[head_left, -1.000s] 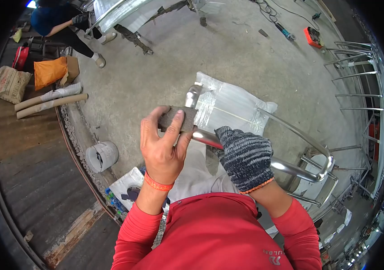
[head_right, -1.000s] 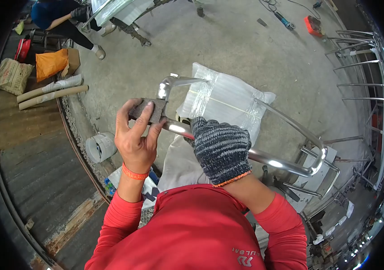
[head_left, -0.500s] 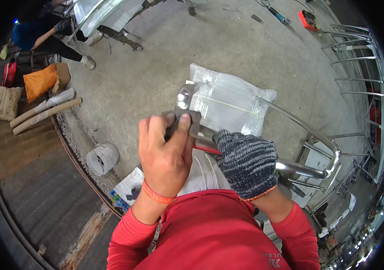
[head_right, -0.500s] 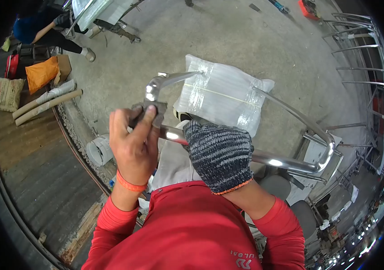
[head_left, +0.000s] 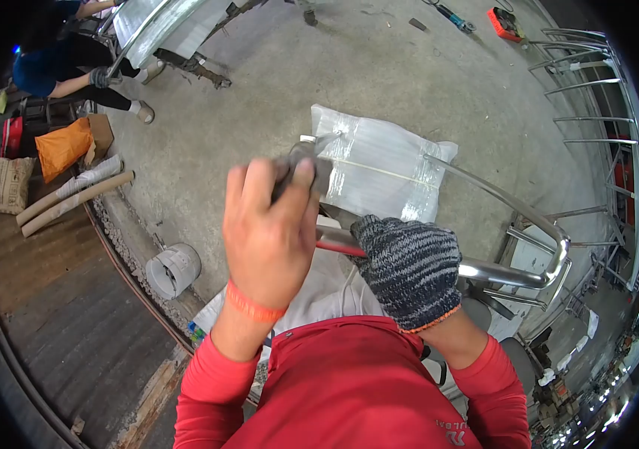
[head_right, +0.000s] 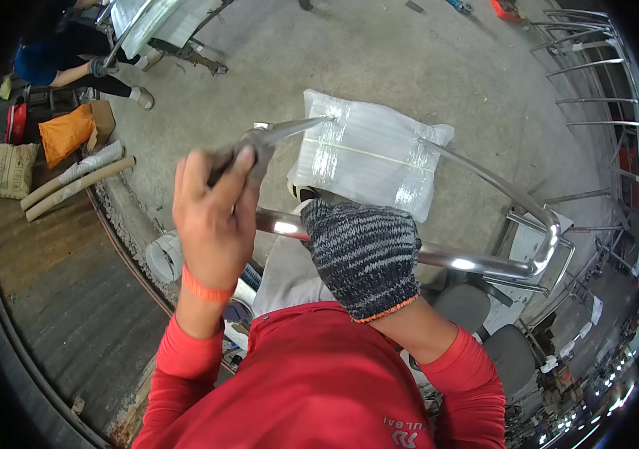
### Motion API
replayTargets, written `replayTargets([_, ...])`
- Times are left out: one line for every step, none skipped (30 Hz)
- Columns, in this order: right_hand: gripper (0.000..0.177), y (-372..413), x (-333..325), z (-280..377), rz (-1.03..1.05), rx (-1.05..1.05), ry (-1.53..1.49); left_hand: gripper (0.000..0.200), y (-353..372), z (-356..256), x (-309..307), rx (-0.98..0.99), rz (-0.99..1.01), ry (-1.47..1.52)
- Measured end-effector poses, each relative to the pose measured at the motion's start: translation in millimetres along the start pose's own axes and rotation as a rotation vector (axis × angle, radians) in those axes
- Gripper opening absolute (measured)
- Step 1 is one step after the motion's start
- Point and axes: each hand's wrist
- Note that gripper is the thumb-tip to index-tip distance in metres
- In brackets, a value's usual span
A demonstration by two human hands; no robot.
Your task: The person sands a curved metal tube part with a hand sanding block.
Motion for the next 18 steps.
replayTargets([0.017, -1, -1, 1, 0.038, 0.028, 0.025, 0.032, 8, -3, 0, 0.008, 0.003, 0.006])
replayTargets([0.016, 0, -1, 1, 0.077, 0.056, 0.049, 0.031, 18, -5, -1, -0.016, 0.002, 0.021])
replayTargets([0.016, 1, 0, 2, 0.078, 0.062, 0.05, 0.029, 21, -7, -3, -0.042, 0.001, 0.034])
replayTargets([0.015, 1, 1, 1, 0.064, 0.054, 0.054, 0.024, 15, -6, -6, -0.044, 0.034, 0.022])
replayTargets([0.014, 1, 2, 1, 0.046, 0.046, 0.059, 0.024, 2, 0, -5, -0.043, 0.035, 0.022])
replayTargets([0.013, 2, 5, 2, 0.037, 0.053, 0.077, 0.022, -16, 9, -2, -0.031, 0.049, 0.054])
replayTargets([0.013, 3, 6, 2, 0.034, 0.056, 0.077, 0.021, -34, 17, -2, -0.018, 0.064, 0.086])
replayTargets([0.013, 3, 7, 2, 0.028, 0.091, 0.091, 0.017, -49, 26, -10, -0.06, 0.066, 0.272])
replayTargets([0.014, 3, 8, 4, 0.018, 0.135, 0.107, 0.016, -62, 37, -21, -0.093, 0.073, 0.462])
replayTargets([0.02, 2, 9, 7, 0.034, 0.195, 0.165, 0.017, -72, 46, -30, -0.118, 0.034, 0.683])
replayTargets([0.02, 4, 11, 8, 0.038, 0.226, 0.16, 0.02, -77, 55, -37, -0.154, 0.009, 0.907])
replayTargets([0.027, 5, 14, 7, -0.021, 0.205, 0.152, 0.023, -80, 72, -44, -0.153, 0.074, 0.864])
replayTargets([0.034, 2, 14, 6, -0.098, 0.182, 0.152, 0.025, -86, 90, -50, -0.136, 0.127, 0.815])
replayTargets([0.039, -2, 14, 10, -0.112, 0.201, 0.215, 0.026, -89, 106, -46, -0.13, 0.115, 0.843])
replayTargets([0.039, -4, 14, 12, -0.123, 0.228, 0.211, 0.026, -90, 114, -38, -0.107, 0.135, 0.846])
replayTargets([0.04, -6, 16, 12, -0.242, 0.189, 0.167, 0.027, -91, 121, -31, -0.243, 0.215, 0.983])
replayTargets([0.041, -4, 18, 10, -0.359, 0.148, 0.125, 0.027, -93, 125, -25, -0.386, 0.3, 1.113])
replayTargets([0.041, -1, 26, 10, -0.387, 0.18, 0.136, 0.027, -92, 126, -22, -0.366, 0.317, 1.112])
Point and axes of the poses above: each hand's wrist, its own y-axis away from the middle knuckle, its own x-axis out of the palm, z = x × y, and after that the axes turned 11 degrees about z, right-handed
